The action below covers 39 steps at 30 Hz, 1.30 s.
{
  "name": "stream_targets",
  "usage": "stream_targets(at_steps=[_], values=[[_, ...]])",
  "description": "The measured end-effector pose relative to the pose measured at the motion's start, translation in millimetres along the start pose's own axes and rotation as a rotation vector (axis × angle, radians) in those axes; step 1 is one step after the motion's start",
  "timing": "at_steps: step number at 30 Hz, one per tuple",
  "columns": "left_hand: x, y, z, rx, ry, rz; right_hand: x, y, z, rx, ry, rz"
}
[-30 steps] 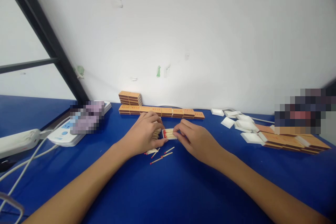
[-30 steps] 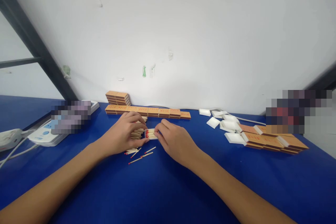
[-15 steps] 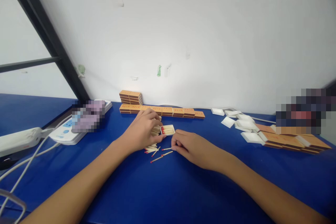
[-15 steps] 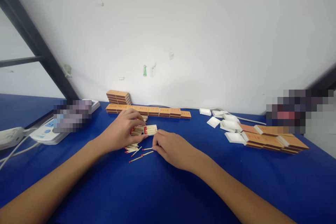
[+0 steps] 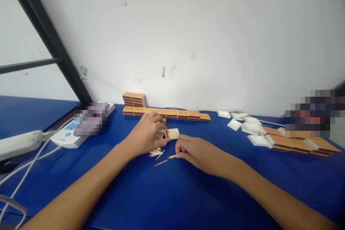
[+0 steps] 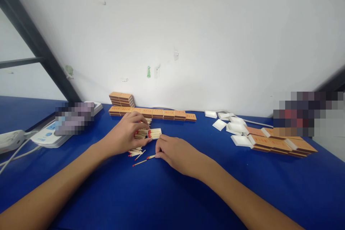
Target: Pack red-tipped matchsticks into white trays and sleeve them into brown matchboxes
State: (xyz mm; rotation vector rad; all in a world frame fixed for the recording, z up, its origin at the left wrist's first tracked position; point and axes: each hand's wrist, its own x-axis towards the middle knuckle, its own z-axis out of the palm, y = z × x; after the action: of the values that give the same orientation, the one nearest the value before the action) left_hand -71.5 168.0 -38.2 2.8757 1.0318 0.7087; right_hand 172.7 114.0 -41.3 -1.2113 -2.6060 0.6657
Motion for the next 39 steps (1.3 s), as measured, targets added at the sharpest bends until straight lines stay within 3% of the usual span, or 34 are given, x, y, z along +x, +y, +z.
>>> stream_targets(at_steps=[3,9,17,25,29,39], values=[[0,1,0.3,0.005,-0.006,0.001,0,6,-9,-0.001,0.067,0.002],[2,11,0.0,-0.016,-0.035,0.017,6,23,-10,-0.055,0.383,0.013],[2,13,-0.2,-0.047,-0.025,0.024,7,15,0,-0.111,0.478,-0.045],[2,4,-1.0,-0.002,0.008,0.005,3,-16,21,0.109,0.205,-0.125],[2,5,-1.1,-0.001,0.008,0.005,7,-18,31,0.129,0.172,-0.141],[3,5,-2.5,0.009,0.013,0.007,12,-9,30,0.048,0.202,-0.091]])
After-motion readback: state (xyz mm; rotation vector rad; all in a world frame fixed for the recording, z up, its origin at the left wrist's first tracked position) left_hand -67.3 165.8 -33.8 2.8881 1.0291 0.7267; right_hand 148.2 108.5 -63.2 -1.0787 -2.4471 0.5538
